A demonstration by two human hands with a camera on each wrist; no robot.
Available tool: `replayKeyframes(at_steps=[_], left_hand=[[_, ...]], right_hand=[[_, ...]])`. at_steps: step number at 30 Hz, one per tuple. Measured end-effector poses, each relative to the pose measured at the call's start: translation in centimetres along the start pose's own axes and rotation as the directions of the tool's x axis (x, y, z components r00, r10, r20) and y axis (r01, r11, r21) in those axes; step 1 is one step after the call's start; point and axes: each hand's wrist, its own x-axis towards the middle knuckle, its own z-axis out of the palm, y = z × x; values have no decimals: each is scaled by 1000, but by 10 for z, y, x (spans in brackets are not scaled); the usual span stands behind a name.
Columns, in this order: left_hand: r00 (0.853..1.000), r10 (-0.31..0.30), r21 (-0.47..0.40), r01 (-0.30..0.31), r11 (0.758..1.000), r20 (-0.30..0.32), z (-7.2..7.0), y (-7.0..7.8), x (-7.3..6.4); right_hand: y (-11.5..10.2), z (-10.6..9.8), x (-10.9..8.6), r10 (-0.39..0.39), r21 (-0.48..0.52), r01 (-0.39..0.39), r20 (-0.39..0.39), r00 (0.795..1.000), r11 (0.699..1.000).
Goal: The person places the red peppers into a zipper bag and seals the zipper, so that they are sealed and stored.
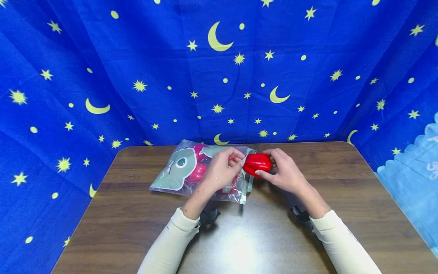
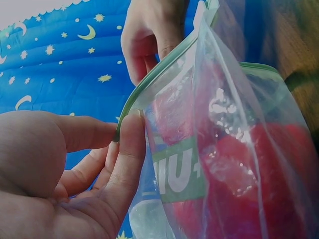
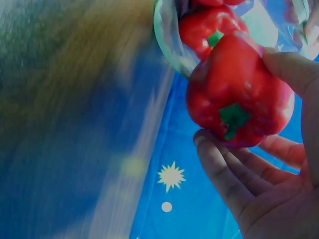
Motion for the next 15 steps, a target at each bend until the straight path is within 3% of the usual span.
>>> replayKeyframes(at_steps=[7, 15], left_hand=[[1000, -6, 2, 6, 1000, 7, 1, -1, 0], [1000, -4, 14, 4, 1000, 15, 2, -1, 0]], right_hand=[[-7, 10, 1, -1, -9, 1, -38, 999, 1000], [-15, 25, 2, 54, -7, -55, -94, 994, 998]])
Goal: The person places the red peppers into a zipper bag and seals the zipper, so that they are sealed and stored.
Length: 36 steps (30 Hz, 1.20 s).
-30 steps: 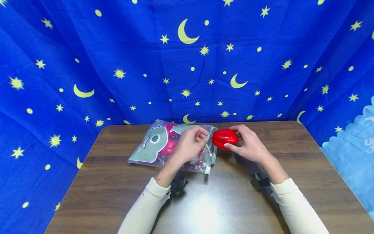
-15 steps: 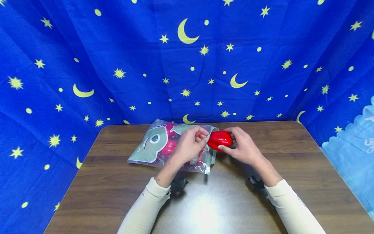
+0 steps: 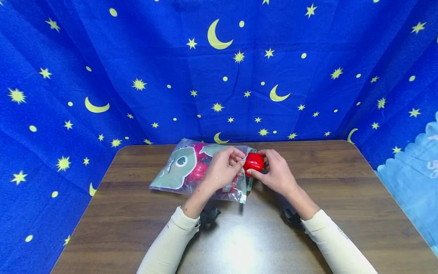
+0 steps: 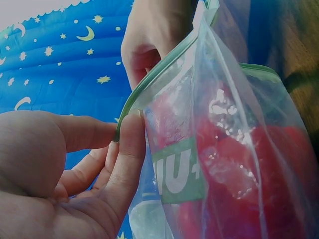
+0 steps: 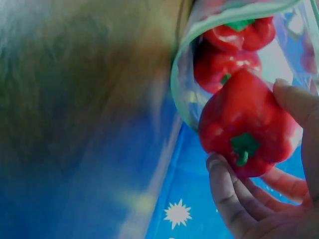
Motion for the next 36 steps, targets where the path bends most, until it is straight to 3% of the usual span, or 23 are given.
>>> replayKeyframes(at_steps=[7, 15, 26, 32, 36], left_hand=[[1000, -2, 7, 2, 1000, 4, 0, 0, 1], [1000, -1, 4, 1, 1000, 1, 1, -2, 2], [1000, -10, -19, 10, 1000, 5, 3, -1, 0], [1000, -6, -19, 7, 1000, 10, 6, -2, 0], [1000, 6, -23, -5, 1000, 8, 6, -3, 1]], right_hand=[[-3, 9, 0, 33, 17, -33, -14, 999, 999], [-6, 14, -1, 50, 84, -53, 41, 998, 995], [-7, 21, -1, 57, 282, -60, 17, 998, 957], [-7, 25, -2, 80, 302, -76, 0, 997, 950], [-7, 26, -2, 42, 291, -40, -3, 999, 956]])
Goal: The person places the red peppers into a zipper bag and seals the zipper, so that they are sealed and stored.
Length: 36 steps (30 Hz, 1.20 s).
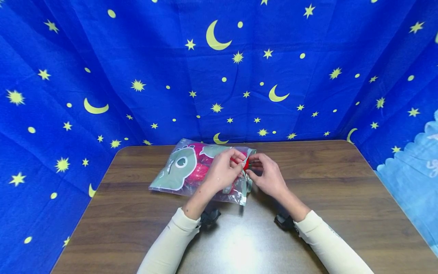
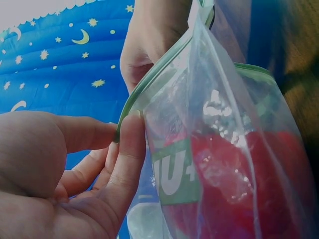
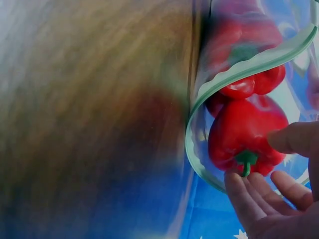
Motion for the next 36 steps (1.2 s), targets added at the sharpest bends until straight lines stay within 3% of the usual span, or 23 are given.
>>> replayKeyframes(at_steps=[9, 25, 36], left_hand=[[1000, 6, 5, -6, 1000, -6, 1, -1, 1], [998, -4, -23, 3, 1000, -70, 7, -4, 2], [999, -31, -14, 30, 999, -45, 7, -6, 3]], right_hand=[[-1, 1, 0, -90, -156, 108, 122, 989, 982], [3, -2, -2, -162, -142, 215, 314, 936, 966], [4, -5, -3, -98, -186, 147, 250, 963, 971]])
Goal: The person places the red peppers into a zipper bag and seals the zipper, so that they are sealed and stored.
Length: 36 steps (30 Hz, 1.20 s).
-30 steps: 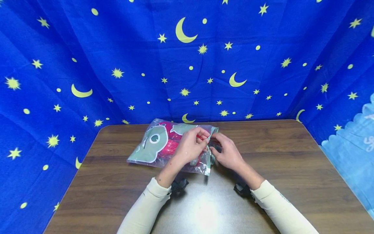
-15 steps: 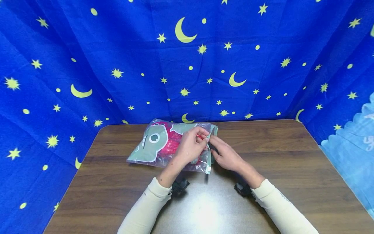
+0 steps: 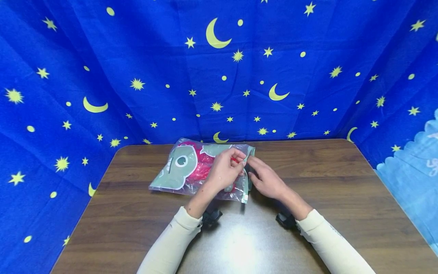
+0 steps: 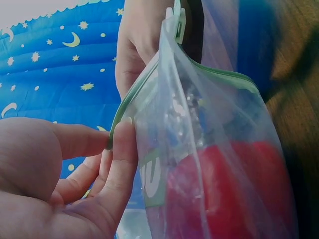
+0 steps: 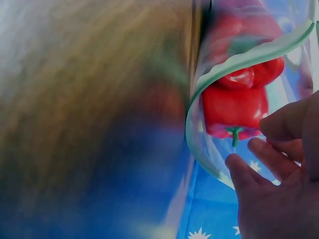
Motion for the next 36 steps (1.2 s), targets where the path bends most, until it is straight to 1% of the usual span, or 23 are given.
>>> replayKeyframes(at_steps=[4, 8, 10, 12, 14, 16, 20, 23, 25, 27, 28, 30, 31, 32, 34, 36], left_hand=[[1000, 3, 8, -3, 1000, 4, 1, -1, 2], [1000, -4, 9, 3, 1000, 3, 2, -1, 3], [1000, -7, 3, 7, 1000, 2, 2, -1, 3], [1000, -11, -2, 11, 1000, -1, 3, 0, 3], [1000, -13, -7, 13, 1000, -6, 3, 0, 3], [1000, -16, -17, 15, 1000, -10, 3, 0, 2], [1000, -20, -37, 19, 999, -17, 2, 0, 2], [1000, -20, -52, 19, 998, -24, 2, -1, 2], [1000, -13, -64, 12, 998, -27, 2, -1, 1], [999, -5, -69, 3, 998, -33, 2, -2, 1], [999, 0, -69, -3, 998, -36, 2, -2, 1], [999, 8, -57, -10, 998, -45, 3, -2, 1], [999, 12, -52, -14, 999, -49, 3, -2, 1], [998, 15, -50, -17, 999, -54, 3, -3, 1], [998, 21, -46, -24, 999, -63, 3, -3, 1], [998, 21, -66, -25, 997, -62, 4, -3, 1]], right_hand=[[-1, -3, -1, 48, 37, -46, -83, 995, 998], [-5, -5, -5, 137, 100, -121, -176, 975, 988], [-8, -7, -8, 193, 137, -168, -192, 962, 976], [-11, -8, -13, 246, 166, -217, -184, 952, 962], [-15, -10, -19, 289, 196, -257, -156, 944, 946], [-18, -10, -25, 317, 234, -285, -111, 942, 930], [-24, -8, -38, 336, 291, -319, -8, 942, 902], [-28, -6, -46, 345, 357, -356, 95, 934, 864], [-31, -5, -50, 351, 424, -391, 173, 920, 817], [-33, -3, -53, 352, 491, -429, 246, 903, 758], [-34, -2, -54, 351, 516, -443, 270, 896, 733], [-34, 1, -55, 350, 552, -458, 296, 889, 697], [-34, 2, -55, 346, 562, -457, 298, 890, 690], [-33, 3, -56, 342, 568, -449, 292, 893, 689], [-32, 5, -56, 332, 577, -425, 266, 905, 697], [-31, 6, -57, 321, 584, -401, 240, 916, 706]])
